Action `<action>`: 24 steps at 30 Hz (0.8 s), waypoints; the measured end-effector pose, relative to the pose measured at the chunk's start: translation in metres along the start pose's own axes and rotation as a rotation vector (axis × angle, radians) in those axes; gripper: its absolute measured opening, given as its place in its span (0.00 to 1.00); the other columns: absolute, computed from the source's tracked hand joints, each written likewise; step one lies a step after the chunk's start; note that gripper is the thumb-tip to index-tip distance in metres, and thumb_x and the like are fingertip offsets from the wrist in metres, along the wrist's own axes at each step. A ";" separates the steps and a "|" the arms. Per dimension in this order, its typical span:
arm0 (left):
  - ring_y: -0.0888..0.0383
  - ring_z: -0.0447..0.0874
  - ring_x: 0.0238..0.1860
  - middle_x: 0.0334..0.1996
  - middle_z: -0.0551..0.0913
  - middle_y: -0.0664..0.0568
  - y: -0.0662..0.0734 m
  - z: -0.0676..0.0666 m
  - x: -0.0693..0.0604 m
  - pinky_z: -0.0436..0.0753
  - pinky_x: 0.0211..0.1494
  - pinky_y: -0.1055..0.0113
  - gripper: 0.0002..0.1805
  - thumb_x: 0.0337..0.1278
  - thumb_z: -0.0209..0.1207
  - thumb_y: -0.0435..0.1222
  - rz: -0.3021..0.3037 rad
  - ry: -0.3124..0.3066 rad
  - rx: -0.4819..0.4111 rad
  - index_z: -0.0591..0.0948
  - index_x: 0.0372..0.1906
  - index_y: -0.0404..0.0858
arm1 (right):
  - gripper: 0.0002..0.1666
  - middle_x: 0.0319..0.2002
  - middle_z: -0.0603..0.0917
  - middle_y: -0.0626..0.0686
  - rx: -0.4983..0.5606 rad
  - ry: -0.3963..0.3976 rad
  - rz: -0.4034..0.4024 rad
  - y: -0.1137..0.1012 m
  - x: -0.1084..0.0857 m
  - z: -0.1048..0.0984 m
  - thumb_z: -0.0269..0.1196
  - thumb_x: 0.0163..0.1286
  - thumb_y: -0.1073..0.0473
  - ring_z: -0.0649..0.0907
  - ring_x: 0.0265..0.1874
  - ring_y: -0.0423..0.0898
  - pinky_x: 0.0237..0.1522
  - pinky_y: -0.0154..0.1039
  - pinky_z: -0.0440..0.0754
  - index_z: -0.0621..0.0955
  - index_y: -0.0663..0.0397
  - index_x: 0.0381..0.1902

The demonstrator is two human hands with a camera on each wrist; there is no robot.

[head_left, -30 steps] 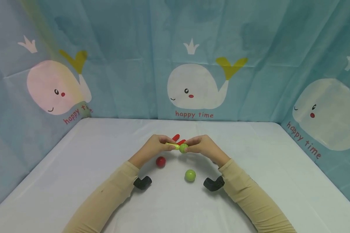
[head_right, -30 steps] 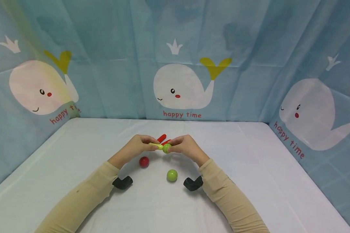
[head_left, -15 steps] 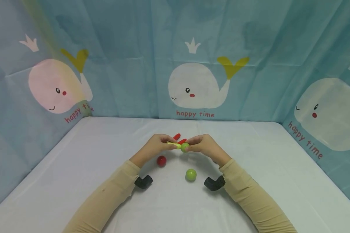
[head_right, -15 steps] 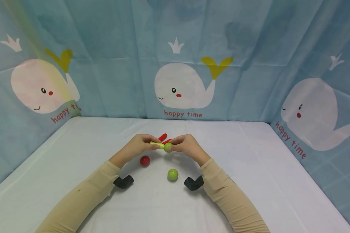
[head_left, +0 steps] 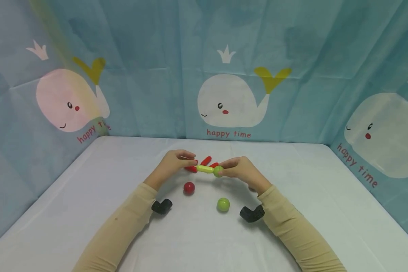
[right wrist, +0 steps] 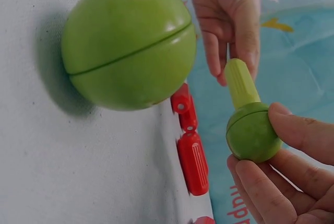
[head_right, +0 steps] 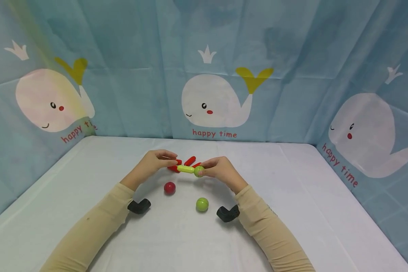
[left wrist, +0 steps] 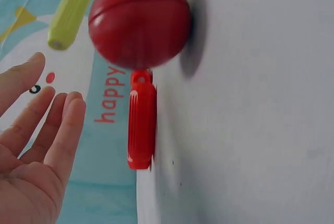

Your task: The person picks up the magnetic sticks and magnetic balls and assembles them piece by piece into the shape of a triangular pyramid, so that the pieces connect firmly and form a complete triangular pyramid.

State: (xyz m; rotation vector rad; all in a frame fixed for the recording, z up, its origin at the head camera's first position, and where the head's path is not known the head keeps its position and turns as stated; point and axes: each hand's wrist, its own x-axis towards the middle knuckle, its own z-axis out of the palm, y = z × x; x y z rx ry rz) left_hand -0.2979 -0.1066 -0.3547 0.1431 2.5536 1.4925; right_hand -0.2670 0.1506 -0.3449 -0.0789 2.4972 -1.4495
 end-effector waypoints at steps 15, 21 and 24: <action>0.48 0.75 0.62 0.58 0.82 0.48 -0.011 -0.015 0.004 0.74 0.67 0.49 0.23 0.60 0.65 0.43 -0.022 0.010 -0.009 0.80 0.60 0.42 | 0.23 0.50 0.88 0.45 0.008 0.003 0.032 0.001 0.000 -0.003 0.75 0.55 0.45 0.83 0.49 0.49 0.53 0.47 0.76 0.87 0.38 0.50; 0.49 0.73 0.63 0.59 0.80 0.49 -0.014 -0.020 0.006 0.72 0.68 0.48 0.22 0.58 0.66 0.44 -0.063 -0.064 0.036 0.81 0.58 0.46 | 0.23 0.50 0.88 0.45 0.015 -0.004 0.027 0.001 0.001 -0.003 0.75 0.55 0.45 0.83 0.49 0.49 0.55 0.48 0.77 0.87 0.39 0.50; 0.50 0.73 0.62 0.58 0.80 0.50 -0.014 -0.022 0.005 0.73 0.66 0.49 0.21 0.57 0.67 0.45 -0.065 -0.089 0.061 0.82 0.56 0.47 | 0.23 0.49 0.88 0.46 0.021 -0.003 0.022 0.002 0.001 -0.004 0.75 0.55 0.46 0.84 0.49 0.50 0.55 0.48 0.77 0.87 0.40 0.50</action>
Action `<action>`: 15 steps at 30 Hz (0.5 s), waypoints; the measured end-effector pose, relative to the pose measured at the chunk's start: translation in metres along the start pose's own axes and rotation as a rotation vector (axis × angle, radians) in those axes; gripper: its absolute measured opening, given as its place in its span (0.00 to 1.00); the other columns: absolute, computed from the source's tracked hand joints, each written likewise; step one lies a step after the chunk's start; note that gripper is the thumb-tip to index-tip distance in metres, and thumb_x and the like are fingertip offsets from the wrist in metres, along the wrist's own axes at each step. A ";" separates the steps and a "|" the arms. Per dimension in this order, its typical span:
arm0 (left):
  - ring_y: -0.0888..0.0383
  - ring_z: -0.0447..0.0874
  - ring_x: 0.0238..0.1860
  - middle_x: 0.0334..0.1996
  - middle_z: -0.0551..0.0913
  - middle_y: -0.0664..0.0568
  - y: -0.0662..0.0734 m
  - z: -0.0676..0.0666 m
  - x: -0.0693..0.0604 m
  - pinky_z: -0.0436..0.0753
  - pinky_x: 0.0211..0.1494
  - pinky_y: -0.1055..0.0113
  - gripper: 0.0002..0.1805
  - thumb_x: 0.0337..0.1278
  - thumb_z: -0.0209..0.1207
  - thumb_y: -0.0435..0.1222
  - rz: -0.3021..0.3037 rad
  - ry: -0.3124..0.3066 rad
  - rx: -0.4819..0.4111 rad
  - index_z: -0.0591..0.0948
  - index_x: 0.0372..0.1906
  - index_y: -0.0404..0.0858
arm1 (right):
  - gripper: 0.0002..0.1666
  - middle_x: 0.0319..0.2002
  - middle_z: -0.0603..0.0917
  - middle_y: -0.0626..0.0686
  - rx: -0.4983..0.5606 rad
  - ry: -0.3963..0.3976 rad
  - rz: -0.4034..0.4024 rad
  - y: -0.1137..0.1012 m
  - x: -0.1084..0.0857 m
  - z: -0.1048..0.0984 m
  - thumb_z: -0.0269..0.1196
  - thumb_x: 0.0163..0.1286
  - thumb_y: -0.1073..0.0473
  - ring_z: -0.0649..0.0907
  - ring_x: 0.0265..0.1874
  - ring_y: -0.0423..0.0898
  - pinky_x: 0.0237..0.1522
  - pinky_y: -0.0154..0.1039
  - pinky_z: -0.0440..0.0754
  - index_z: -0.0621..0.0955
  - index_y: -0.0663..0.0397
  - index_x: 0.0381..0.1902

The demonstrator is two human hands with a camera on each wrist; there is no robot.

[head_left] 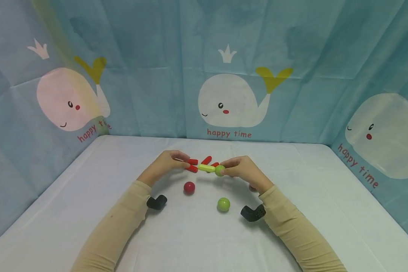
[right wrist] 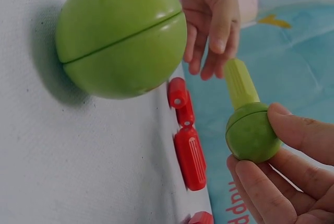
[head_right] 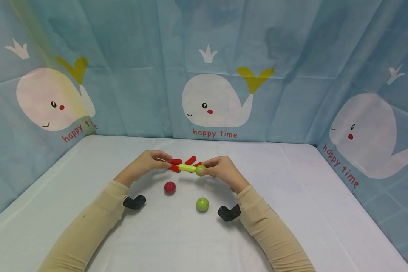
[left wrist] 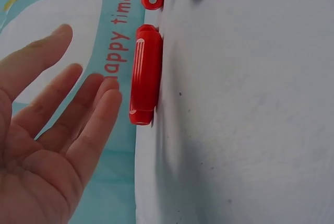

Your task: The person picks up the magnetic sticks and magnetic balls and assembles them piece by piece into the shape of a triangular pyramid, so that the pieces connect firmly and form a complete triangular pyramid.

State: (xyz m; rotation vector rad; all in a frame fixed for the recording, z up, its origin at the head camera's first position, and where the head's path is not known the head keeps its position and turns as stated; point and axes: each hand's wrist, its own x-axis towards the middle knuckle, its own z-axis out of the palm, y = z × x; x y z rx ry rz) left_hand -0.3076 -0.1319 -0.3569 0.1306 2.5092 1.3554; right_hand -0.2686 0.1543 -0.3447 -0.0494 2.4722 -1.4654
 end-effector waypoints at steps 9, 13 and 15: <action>0.55 0.80 0.52 0.49 0.85 0.56 -0.004 -0.006 -0.004 0.74 0.61 0.52 0.18 0.53 0.68 0.50 0.012 -0.154 0.129 0.85 0.49 0.51 | 0.23 0.48 0.89 0.47 0.013 -0.002 -0.015 0.001 0.000 -0.001 0.75 0.56 0.47 0.85 0.48 0.50 0.56 0.49 0.78 0.87 0.43 0.50; 0.56 0.83 0.48 0.51 0.84 0.56 -0.005 -0.005 -0.003 0.77 0.60 0.52 0.20 0.52 0.69 0.51 0.004 -0.241 0.181 0.85 0.51 0.51 | 0.24 0.48 0.89 0.47 0.014 -0.002 -0.007 0.001 0.000 -0.001 0.75 0.56 0.47 0.84 0.48 0.51 0.55 0.48 0.78 0.87 0.43 0.50; 0.56 0.84 0.47 0.52 0.83 0.55 -0.005 -0.005 -0.003 0.79 0.59 0.54 0.20 0.51 0.69 0.50 0.004 -0.269 0.183 0.85 0.51 0.50 | 0.24 0.48 0.89 0.47 0.010 0.000 -0.003 0.001 0.001 -0.001 0.75 0.55 0.47 0.84 0.48 0.50 0.54 0.48 0.78 0.87 0.43 0.51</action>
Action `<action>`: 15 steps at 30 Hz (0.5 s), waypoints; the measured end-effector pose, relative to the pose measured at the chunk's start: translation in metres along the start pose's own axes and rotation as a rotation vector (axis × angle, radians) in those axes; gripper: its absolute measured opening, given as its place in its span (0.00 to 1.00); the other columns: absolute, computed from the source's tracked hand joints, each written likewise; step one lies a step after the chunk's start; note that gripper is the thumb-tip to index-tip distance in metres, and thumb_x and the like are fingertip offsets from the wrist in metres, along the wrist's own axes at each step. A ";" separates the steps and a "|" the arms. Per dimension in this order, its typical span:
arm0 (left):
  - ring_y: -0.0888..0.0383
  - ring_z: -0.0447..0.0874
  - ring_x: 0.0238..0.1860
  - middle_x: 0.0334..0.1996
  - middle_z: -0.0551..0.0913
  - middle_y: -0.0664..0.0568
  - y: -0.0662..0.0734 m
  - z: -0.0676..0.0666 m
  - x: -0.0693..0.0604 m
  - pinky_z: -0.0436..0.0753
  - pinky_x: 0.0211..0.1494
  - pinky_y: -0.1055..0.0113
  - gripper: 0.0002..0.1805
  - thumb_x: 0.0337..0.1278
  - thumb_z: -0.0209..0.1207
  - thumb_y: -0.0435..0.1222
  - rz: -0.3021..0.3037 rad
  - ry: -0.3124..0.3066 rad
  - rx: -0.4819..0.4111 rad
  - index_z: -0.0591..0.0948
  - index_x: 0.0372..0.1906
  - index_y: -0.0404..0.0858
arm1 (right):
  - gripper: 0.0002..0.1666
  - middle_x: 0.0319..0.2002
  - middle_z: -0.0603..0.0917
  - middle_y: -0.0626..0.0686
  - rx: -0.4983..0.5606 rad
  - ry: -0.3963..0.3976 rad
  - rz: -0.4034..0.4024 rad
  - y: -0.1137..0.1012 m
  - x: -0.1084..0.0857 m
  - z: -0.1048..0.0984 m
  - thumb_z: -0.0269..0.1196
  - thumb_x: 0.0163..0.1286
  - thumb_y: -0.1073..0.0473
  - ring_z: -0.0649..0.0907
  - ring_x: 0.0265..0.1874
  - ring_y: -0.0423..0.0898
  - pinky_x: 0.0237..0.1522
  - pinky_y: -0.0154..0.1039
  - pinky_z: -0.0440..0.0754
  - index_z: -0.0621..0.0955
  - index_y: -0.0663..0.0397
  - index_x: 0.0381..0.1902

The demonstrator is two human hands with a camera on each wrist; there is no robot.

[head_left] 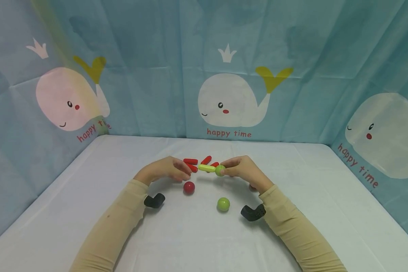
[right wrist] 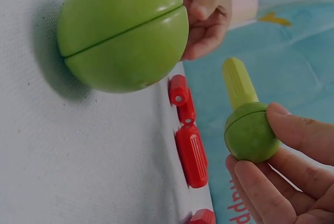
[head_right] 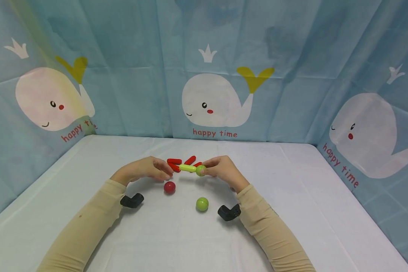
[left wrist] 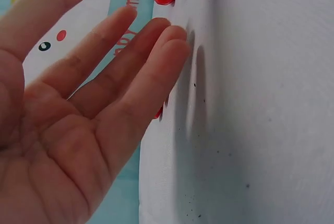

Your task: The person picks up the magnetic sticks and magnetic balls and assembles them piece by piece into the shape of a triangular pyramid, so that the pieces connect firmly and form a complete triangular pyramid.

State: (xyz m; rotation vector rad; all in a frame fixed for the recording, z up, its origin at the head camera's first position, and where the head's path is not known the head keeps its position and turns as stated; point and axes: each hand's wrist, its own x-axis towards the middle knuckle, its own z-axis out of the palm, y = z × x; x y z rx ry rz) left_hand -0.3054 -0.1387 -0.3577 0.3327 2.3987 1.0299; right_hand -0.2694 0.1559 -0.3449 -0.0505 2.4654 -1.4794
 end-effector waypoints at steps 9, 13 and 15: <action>0.55 0.84 0.47 0.53 0.82 0.51 0.003 0.002 -0.001 0.81 0.56 0.58 0.22 0.51 0.70 0.47 0.001 -0.065 -0.042 0.84 0.52 0.45 | 0.23 0.49 0.88 0.45 -0.021 -0.005 0.023 0.000 0.000 -0.001 0.75 0.55 0.45 0.83 0.49 0.49 0.53 0.47 0.76 0.87 0.39 0.50; 0.54 0.83 0.47 0.54 0.81 0.51 0.003 0.002 -0.003 0.81 0.54 0.59 0.22 0.49 0.71 0.47 -0.006 -0.080 -0.038 0.84 0.51 0.46 | 0.24 0.50 0.88 0.45 -0.024 -0.008 0.027 0.000 0.001 -0.001 0.75 0.55 0.45 0.82 0.49 0.48 0.53 0.47 0.76 0.87 0.38 0.50; 0.54 0.83 0.47 0.54 0.81 0.51 0.002 0.002 -0.004 0.81 0.55 0.59 0.22 0.49 0.71 0.46 -0.007 -0.096 -0.044 0.84 0.51 0.46 | 0.25 0.50 0.88 0.46 -0.024 -0.009 0.022 0.000 0.001 -0.001 0.75 0.55 0.45 0.83 0.48 0.48 0.53 0.47 0.76 0.87 0.39 0.51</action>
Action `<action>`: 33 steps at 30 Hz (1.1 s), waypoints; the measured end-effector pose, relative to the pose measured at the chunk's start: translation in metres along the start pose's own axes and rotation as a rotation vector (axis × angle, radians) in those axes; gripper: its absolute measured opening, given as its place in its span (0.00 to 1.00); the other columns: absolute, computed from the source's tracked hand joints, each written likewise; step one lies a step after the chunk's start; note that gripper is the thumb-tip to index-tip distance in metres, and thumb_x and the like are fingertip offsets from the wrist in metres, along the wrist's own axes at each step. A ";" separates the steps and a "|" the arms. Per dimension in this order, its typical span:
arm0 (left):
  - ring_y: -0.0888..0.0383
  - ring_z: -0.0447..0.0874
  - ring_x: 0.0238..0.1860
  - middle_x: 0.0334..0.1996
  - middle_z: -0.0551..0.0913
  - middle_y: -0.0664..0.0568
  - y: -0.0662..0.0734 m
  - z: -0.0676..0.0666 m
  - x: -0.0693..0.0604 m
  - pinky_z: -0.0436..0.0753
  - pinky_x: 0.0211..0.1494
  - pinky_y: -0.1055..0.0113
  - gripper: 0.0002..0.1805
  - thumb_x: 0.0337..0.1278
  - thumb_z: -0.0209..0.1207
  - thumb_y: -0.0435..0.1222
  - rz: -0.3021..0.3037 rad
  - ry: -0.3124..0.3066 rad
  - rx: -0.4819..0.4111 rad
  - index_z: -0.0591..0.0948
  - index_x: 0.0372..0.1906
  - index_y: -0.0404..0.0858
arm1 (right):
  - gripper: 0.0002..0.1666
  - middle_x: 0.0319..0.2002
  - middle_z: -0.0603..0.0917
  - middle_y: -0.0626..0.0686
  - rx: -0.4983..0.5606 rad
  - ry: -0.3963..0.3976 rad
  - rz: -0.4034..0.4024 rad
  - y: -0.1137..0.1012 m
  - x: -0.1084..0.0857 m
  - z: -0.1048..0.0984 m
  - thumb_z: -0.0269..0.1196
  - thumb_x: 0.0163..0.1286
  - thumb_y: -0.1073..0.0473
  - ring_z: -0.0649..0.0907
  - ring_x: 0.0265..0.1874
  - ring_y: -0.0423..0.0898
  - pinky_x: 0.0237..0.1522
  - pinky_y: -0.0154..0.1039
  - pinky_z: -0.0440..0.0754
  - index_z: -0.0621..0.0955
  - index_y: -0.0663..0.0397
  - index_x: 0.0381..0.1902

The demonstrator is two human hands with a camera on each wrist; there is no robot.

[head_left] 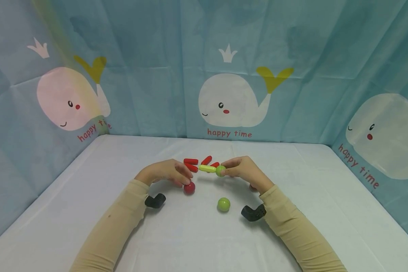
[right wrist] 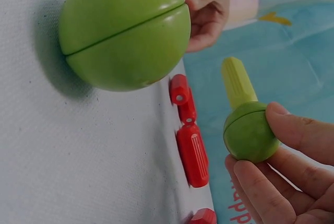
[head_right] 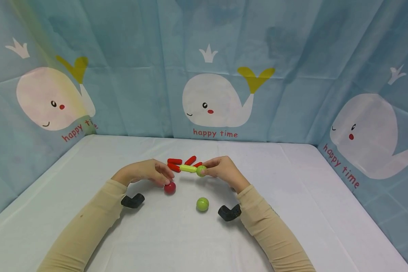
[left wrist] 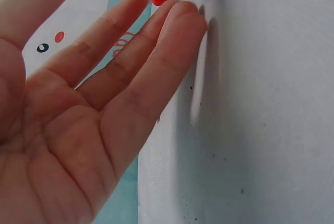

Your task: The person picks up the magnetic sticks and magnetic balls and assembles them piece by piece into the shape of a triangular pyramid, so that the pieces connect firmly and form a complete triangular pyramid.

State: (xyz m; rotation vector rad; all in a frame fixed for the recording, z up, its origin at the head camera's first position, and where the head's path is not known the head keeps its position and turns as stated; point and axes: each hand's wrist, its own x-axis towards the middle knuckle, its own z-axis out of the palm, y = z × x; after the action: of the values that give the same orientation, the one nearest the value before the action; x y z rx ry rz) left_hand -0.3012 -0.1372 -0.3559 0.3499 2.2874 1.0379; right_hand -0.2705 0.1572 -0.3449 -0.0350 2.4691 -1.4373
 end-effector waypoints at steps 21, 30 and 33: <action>0.54 0.83 0.43 0.44 0.85 0.53 0.002 0.009 0.004 0.82 0.50 0.62 0.17 0.49 0.71 0.45 -0.015 -0.012 0.021 0.86 0.45 0.46 | 0.24 0.48 0.88 0.45 -0.010 -0.007 0.015 0.002 0.000 0.001 0.75 0.55 0.45 0.81 0.50 0.48 0.53 0.47 0.75 0.87 0.38 0.51; 0.55 0.84 0.43 0.43 0.86 0.53 0.003 0.010 0.004 0.83 0.49 0.63 0.15 0.51 0.71 0.45 -0.002 0.050 -0.002 0.88 0.43 0.44 | 0.25 0.49 0.88 0.46 -0.010 -0.007 -0.003 0.003 0.002 0.001 0.75 0.54 0.45 0.82 0.48 0.47 0.52 0.45 0.77 0.86 0.40 0.51; 0.55 0.84 0.44 0.44 0.86 0.52 0.004 0.008 0.003 0.84 0.50 0.63 0.15 0.52 0.70 0.45 -0.004 0.067 -0.043 0.87 0.44 0.43 | 0.25 0.49 0.88 0.46 -0.012 -0.005 -0.004 0.002 0.001 0.001 0.75 0.55 0.45 0.82 0.49 0.47 0.52 0.46 0.76 0.86 0.40 0.52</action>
State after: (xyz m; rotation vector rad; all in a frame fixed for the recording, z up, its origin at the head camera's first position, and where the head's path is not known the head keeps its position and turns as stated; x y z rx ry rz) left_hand -0.2987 -0.1290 -0.3583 0.2967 2.3205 1.1102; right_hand -0.2710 0.1572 -0.3473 -0.0459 2.4749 -1.4223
